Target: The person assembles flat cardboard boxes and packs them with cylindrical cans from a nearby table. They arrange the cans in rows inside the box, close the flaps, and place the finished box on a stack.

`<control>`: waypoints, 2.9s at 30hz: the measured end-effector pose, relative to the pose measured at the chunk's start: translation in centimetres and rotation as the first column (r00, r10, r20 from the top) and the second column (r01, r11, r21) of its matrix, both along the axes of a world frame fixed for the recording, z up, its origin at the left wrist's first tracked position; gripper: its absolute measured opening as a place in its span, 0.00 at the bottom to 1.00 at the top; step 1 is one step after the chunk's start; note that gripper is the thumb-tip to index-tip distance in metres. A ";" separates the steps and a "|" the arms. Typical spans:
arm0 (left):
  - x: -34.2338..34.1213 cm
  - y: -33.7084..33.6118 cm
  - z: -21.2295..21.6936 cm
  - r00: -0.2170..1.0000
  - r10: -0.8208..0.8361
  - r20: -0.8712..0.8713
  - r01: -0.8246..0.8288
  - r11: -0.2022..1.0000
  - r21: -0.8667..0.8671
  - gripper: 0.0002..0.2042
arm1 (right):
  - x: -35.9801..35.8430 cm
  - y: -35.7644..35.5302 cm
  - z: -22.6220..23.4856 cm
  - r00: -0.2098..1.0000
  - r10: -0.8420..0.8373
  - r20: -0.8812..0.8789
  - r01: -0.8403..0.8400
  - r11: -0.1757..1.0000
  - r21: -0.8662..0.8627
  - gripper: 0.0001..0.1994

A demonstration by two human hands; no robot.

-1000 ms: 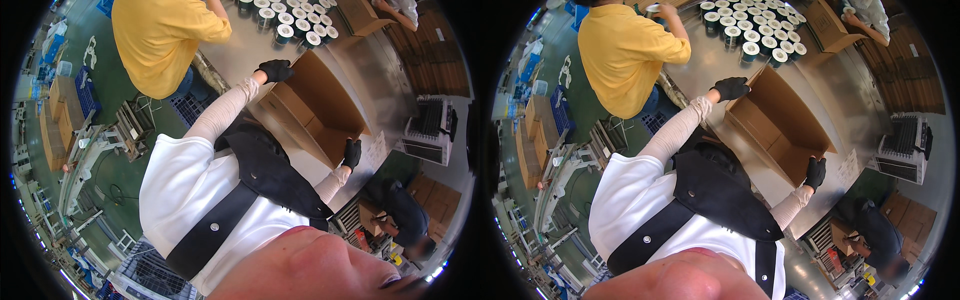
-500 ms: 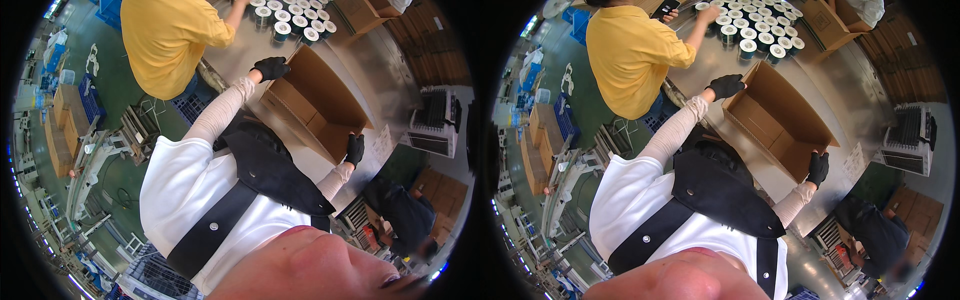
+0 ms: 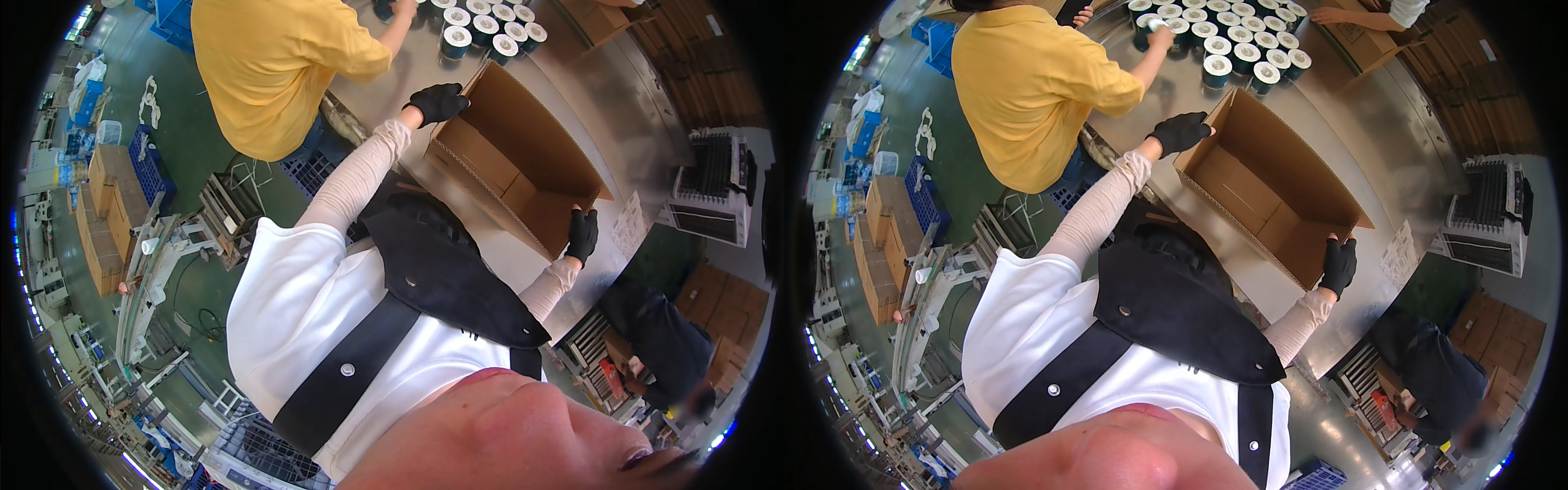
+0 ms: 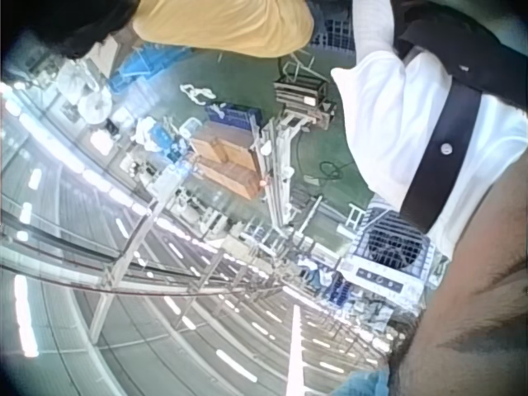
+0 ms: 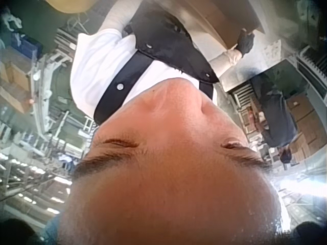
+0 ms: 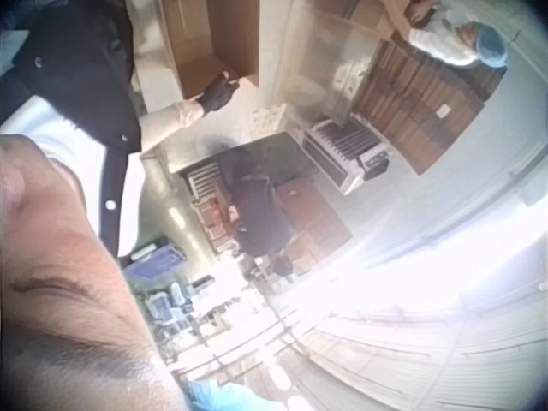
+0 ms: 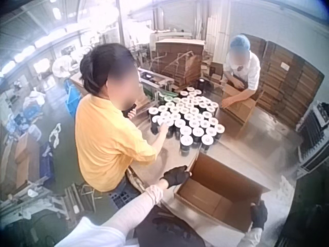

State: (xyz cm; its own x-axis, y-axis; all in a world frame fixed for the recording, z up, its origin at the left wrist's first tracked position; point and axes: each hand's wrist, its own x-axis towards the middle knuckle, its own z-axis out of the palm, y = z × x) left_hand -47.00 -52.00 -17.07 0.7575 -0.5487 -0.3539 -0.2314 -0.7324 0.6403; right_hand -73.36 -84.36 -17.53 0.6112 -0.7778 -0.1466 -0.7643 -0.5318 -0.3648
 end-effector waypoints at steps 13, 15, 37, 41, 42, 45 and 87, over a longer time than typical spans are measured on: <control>-0.2 0.3 -0.5 1.000 0.006 0.019 -0.006 1.000 -0.030 0.26 | -0.1 -0.4 -0.5 1.000 0.004 -0.007 -0.004 1.000 0.016 0.30; -0.2 0.5 -1.0 0.999 0.017 0.046 -0.015 0.999 -0.033 0.26 | 0.0 -0.3 -0.7 1.000 0.008 -0.005 -0.008 1.000 -0.003 0.30; -0.4 0.7 -0.1 1.000 0.000 0.002 0.000 1.000 0.004 0.27 | 0.2 -0.2 -0.6 0.999 0.005 -0.040 -0.005 1.000 -0.007 0.30; -0.3 0.3 -0.9 1.000 0.009 0.027 -0.008 1.000 -0.020 0.27 | 0.0 0.3 0.0 1.000 -0.006 -0.018 0.006 1.000 0.009 0.30; -0.3 0.2 -1.0 0.999 0.016 0.044 -0.015 0.999 -0.034 0.27 | -0.3 0.3 -0.3 1.000 -0.010 -0.009 0.010 1.000 0.015 0.30; -0.3 0.4 -0.6 1.000 0.017 0.019 -0.017 0.999 -0.032 0.29 | -0.2 0.0 0.0 1.000 -0.006 -0.002 0.006 1.000 -0.011 0.29; -0.3 0.1 -0.2 1.000 0.023 0.009 -0.023 1.000 -0.019 0.29 | 0.0 0.1 0.2 0.999 -0.026 -0.027 0.027 1.000 0.014 0.29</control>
